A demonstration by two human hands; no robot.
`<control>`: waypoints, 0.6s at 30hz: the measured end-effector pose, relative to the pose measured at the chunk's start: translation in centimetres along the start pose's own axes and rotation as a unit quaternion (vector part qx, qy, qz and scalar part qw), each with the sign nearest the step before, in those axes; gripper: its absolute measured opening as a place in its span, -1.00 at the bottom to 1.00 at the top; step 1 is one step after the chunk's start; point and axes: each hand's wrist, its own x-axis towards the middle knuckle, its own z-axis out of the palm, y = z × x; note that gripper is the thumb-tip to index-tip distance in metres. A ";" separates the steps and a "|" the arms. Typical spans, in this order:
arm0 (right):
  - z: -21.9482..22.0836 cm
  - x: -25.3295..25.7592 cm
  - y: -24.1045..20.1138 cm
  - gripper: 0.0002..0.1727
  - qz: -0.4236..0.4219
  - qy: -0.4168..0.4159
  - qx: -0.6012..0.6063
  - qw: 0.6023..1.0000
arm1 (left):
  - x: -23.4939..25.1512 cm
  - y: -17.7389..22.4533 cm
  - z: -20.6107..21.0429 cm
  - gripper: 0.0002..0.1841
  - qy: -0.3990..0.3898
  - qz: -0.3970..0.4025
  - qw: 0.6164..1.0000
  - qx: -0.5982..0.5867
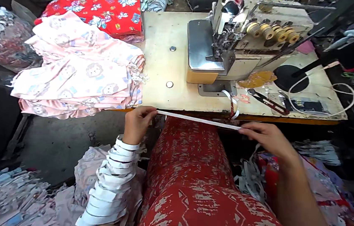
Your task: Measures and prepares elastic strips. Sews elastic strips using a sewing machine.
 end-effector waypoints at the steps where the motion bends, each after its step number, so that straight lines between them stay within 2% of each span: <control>1: -0.4 -0.2 0.5 -0.80 0.008 0.012 0.008 1.000 | -0.4 -0.3 0.2 -0.87 0.007 -0.003 1.000 0.002; 3: -0.2 0.0 0.7 -0.81 0.019 0.042 0.015 0.999 | -0.8 -0.4 1.8 -0.88 0.008 0.005 1.000 0.000; 8: 2.3 2.1 0.8 -0.73 0.017 0.151 -0.057 0.987 | -0.3 -1.4 6.0 -0.86 0.041 0.051 0.997 0.033; 11: 3.3 2.8 1.3 -0.70 0.003 0.167 -0.063 0.984 | -0.2 -1.8 6.3 -0.76 0.064 0.023 0.997 0.035; 18: 4.5 3.6 2.0 -0.69 -0.035 0.161 -0.063 0.984 | -0.3 -4.0 6.0 -0.63 0.167 0.068 0.974 0.139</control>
